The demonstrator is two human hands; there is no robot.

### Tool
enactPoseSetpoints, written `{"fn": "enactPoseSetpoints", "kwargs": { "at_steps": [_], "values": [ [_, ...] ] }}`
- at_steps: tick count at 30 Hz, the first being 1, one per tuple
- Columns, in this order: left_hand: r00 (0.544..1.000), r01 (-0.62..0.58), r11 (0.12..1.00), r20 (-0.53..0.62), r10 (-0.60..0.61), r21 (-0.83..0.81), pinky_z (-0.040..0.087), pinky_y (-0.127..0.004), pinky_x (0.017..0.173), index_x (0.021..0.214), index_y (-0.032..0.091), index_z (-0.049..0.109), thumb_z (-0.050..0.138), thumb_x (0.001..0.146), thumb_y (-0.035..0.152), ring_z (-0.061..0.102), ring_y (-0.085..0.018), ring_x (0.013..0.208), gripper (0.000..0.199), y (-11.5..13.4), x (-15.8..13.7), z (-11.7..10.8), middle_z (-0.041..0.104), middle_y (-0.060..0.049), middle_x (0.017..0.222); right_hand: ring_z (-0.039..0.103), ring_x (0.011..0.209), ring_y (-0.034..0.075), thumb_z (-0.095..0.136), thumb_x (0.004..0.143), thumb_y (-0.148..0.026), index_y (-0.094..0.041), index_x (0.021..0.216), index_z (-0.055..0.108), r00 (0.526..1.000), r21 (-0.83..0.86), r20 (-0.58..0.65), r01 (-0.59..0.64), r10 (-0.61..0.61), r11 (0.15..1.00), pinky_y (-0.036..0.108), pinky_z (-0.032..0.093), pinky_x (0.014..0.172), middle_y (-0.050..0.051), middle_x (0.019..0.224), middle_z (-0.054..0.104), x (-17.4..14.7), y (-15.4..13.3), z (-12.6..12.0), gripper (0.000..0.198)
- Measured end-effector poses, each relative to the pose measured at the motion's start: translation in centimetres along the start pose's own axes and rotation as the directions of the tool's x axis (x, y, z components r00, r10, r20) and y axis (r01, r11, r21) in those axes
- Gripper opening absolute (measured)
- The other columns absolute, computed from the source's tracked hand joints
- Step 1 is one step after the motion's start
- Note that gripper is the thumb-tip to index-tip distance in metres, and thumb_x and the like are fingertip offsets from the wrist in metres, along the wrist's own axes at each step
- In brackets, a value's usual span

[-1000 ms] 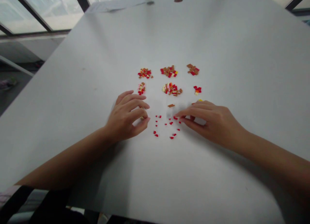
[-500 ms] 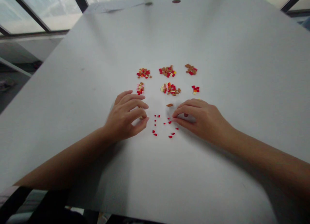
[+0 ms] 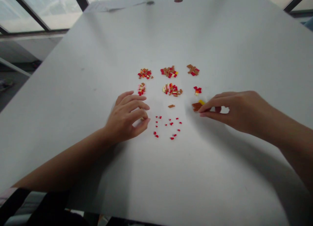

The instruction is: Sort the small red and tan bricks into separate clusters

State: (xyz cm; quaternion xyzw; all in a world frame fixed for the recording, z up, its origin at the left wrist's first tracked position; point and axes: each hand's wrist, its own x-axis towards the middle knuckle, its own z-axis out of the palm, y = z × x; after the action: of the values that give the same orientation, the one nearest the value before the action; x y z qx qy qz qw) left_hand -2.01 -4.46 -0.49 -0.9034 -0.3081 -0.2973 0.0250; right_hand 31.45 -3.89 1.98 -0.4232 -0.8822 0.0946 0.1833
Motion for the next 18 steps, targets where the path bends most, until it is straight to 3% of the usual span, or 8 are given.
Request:
{"fn": "enactPoseSetpoints", "kwargs": {
  "at_steps": [7, 12, 18],
  "values": [
    [1.0, 0.03, 0.999, 0.006, -0.03, -0.011, 0.043, -0.049, 0.11, 0.076, 0.025, 0.062, 0.066, 0.083, 0.022, 0.069, -0.022, 0.109, 0.01, 0.0, -0.1, 0.1, 0.077, 0.002, 0.096, 0.062, 0.048, 0.017, 0.064, 0.09, -0.039, -0.03, 0.082, 0.077, 0.996, -0.047, 0.091, 0.021, -0.017, 0.999, 0.032, 0.04, 0.044, 0.0, 0.066, 0.071, -0.4, 0.6, -0.1, 0.018],
    [1.0, 0.009, 1.0, -0.006, -0.009, -0.014, 0.044, -0.049, 0.109, 0.076, 0.024, 0.061, 0.066, 0.084, 0.021, 0.069, -0.022, 0.109, 0.01, 0.1, 0.0, 0.1, 0.077, 0.001, 0.096, 0.065, 0.055, 0.017, 0.059, 0.093, -0.031, -0.027, 0.082, 0.074, 1.0, -0.035, -0.007, 0.003, -0.003, 0.999, 0.032, 0.047, 0.052, 0.001, 0.074, 0.074, 0.0, -1.9, 0.0, 0.02],
    [0.999, 0.039, 0.999, 0.012, -0.039, -0.014, 0.043, -0.049, 0.11, 0.075, 0.025, 0.062, 0.067, 0.083, 0.022, 0.069, -0.022, 0.109, 0.009, 0.0, -0.1, 0.1, 0.077, 0.002, 0.095, 0.068, 0.072, 0.018, 0.059, 0.094, -0.029, -0.021, 0.103, 0.075, 0.998, 0.01, 0.03, 0.063, -0.063, 0.998, 0.031, 0.052, 0.064, 0.007, 0.087, 0.075, 0.9, -4.6, 2.3, 0.02]
  ]
}}
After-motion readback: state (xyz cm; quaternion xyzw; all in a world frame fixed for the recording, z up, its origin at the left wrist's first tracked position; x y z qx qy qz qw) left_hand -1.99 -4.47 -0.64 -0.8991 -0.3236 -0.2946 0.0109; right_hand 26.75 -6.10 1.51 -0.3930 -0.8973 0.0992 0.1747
